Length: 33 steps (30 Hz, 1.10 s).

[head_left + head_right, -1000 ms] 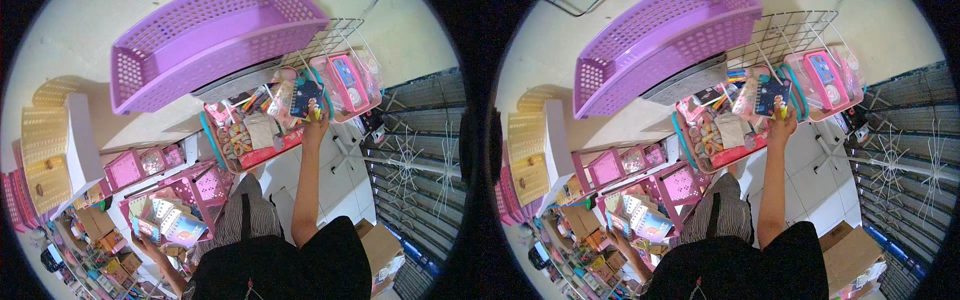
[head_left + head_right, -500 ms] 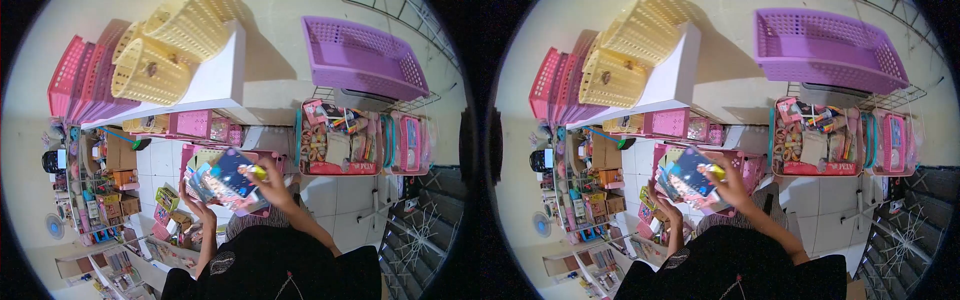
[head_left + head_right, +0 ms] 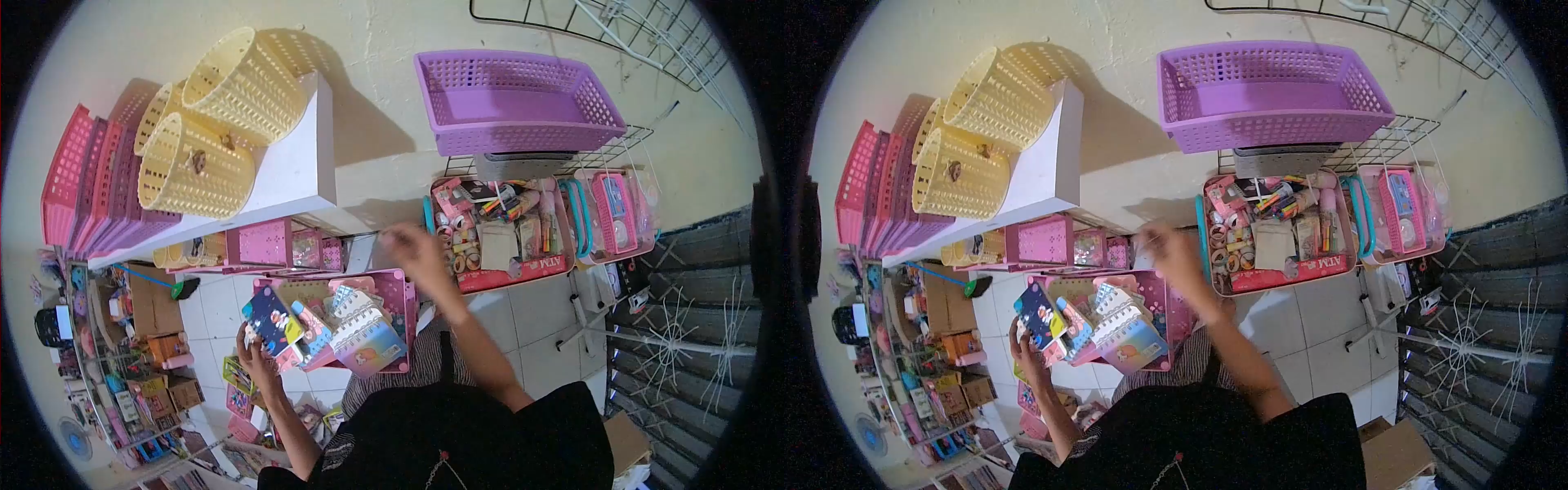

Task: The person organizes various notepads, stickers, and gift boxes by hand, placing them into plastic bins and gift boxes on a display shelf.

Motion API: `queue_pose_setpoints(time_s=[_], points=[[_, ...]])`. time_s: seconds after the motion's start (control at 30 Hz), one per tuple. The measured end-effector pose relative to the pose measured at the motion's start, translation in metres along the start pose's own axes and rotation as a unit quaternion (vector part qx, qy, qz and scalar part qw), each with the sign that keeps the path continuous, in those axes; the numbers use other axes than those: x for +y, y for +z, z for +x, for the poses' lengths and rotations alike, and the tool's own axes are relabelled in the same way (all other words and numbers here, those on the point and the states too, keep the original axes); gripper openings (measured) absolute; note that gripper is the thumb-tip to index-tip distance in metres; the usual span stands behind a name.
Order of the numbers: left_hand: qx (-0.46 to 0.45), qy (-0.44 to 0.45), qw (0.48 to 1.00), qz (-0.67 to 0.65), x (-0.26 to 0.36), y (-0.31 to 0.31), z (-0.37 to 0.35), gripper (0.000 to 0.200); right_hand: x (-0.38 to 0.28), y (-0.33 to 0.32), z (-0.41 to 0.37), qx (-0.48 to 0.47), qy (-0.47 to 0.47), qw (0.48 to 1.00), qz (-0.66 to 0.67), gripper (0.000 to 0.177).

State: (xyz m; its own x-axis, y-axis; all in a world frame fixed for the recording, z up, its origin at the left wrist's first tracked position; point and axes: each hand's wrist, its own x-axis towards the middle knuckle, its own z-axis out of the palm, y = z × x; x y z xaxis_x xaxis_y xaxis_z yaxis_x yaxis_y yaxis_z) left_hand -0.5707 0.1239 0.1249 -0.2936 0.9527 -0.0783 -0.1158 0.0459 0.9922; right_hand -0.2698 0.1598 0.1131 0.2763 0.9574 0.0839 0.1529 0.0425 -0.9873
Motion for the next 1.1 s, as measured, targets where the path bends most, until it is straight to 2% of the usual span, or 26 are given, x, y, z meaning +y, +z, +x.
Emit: queue_pose_setpoints(time_s=[0.03, 0.07, 0.1, 0.13, 0.17, 0.23, 0.3, 0.33, 0.37, 0.43, 0.47, 0.5, 0.53, 0.57, 0.6, 0.63, 0.67, 0.7, 0.77, 0.83, 0.9, 0.97, 1.0, 1.03, 1.1], points=[[-0.004, -0.009, 1.000, 0.000, -0.004, -0.010, 0.005, 0.035, 0.023, -0.021, 0.012, 0.072, 0.038, 0.996, -0.045, 0.014], [-0.008, -0.019, 1.000, -0.001, -0.006, -0.019, 0.008, 0.035, 0.048, -0.042, 0.022, 0.170, 0.013, 0.978, -0.120, 0.014], [-0.025, -0.024, 0.999, 0.012, -0.005, -0.025, 0.011, 0.034, 0.088, -0.065, 0.035, 0.208, -0.040, 0.962, -0.170, 0.022], [-0.022, -0.060, 0.997, 0.038, -0.002, -0.028, 0.014, 0.034, 0.111, -0.087, 0.040, 0.189, 0.037, 0.937, -0.293, 0.033], [-0.020, -0.095, 0.993, 0.066, 0.000, -0.032, 0.018, 0.034, 0.130, -0.097, 0.042, 0.198, 0.039, 0.934, -0.296, 0.033], [-0.087, -0.095, 0.987, 0.099, -0.012, -0.051, 0.031, 0.032, 0.169, -0.114, 0.047, 0.127, 0.027, 0.829, -0.544, 0.048], [-0.068, -0.140, 0.976, 0.154, -0.011, -0.050, 0.036, 0.031, 0.228, -0.119, 0.055, 0.120, 0.130, 0.916, -0.361, 0.055], [-0.115, 0.010, 0.932, 0.344, -0.031, -0.073, 0.047, 0.031, 0.223, -0.119, 0.052, 0.091, 0.113, 0.857, -0.495, 0.056], [-0.094, -0.149, 0.950, 0.257, 0.008, -0.033, 0.031, 0.032, 0.216, -0.115, 0.053, 0.054, 0.095, 0.780, -0.616, 0.056], [-0.084, -0.166, 0.936, 0.299, 0.000, -0.038, 0.038, 0.033, 0.207, -0.112, 0.061, 0.040, 0.127, 0.759, -0.637, 0.042], [-0.116, -0.156, 0.911, 0.365, 0.000, -0.039, 0.046, 0.034, 0.206, -0.114, 0.063, 0.043, 0.134, 0.756, -0.639, 0.042], [-0.120, -0.156, 0.909, 0.368, -0.005, -0.039, 0.048, 0.034, 0.204, -0.114, 0.067, 0.026, 0.142, 0.752, -0.643, 0.040], [-0.122, -0.105, 0.891, 0.425, -0.009, -0.042, 0.048, 0.034, 0.203, -0.113, 0.069, 0.006, 0.147, 0.750, -0.645, 0.037], [-0.120, -0.053, 0.867, 0.480, -0.006, -0.042, 0.045, 0.034, 0.199, -0.114, 0.068, 0.001, 0.149, 0.753, -0.642, 0.037], [-0.110, -0.032, 0.868, 0.482, -0.007, -0.036, 0.045, 0.034, 0.192, -0.116, 0.064, 0.020, 0.110, 0.774, -0.624, 0.033], [-0.098, -0.057, 0.835, 0.539, -0.003, -0.032, 0.042, 0.036, 0.184, -0.119, 0.065, 0.040, 0.069, 0.793, -0.604, 0.029], [-0.102, -0.023, 0.819, 0.565, -0.006, -0.036, 0.045, 0.037, 0.179, -0.121, 0.068, 0.023, 0.132, 0.787, -0.602, 0.023], [-0.107, 0.010, 0.800, 0.591, -0.010, -0.041, 0.046, 0.037, 0.187, -0.125, 0.069, 0.014, 0.129, 0.790, -0.600, 0.023], [-0.110, 0.034, 0.837, 0.534, -0.008, -0.030, 0.043, 0.039, 0.195, -0.134, 0.065, 0.142, 0.136, 0.843, -0.501, 0.022], [-0.155, -0.014, 0.936, 0.316, -0.029, -0.045, 0.055, 0.039, 0.166, -0.138, 0.040, 0.209, 0.054, 0.891, -0.399, 0.025], [-0.145, -0.017, 0.940, 0.308, -0.028, -0.034, 0.054, 0.037, 0.146, -0.129, 0.014, 0.260, -0.034, 0.898, -0.354, 0.026], [-0.131, -0.001, 0.934, 0.331, -0.026, -0.027, 0.054, 0.033, 0.086, -0.106, -0.018, 0.212, 0.085, 0.966, -0.122, 0.027], [-0.118, -0.043, 0.944, 0.305, -0.019, -0.017, 0.052, 0.030, 0.074, -0.089, -0.037, 0.199, 0.037, 0.971, -0.131, 0.029], [-0.111, -0.037, 0.940, 0.320, -0.008, 0.000, 0.046, 0.031, 0.062, -0.075, -0.054, 0.190, -0.014, 0.971, -0.144, 0.032], [-0.143, -0.052, 0.925, 0.348, -0.001, 0.005, 0.046, 0.035, 0.013, -0.040, -0.078, 0.125, -0.102, 0.984, -0.079, 0.034]])
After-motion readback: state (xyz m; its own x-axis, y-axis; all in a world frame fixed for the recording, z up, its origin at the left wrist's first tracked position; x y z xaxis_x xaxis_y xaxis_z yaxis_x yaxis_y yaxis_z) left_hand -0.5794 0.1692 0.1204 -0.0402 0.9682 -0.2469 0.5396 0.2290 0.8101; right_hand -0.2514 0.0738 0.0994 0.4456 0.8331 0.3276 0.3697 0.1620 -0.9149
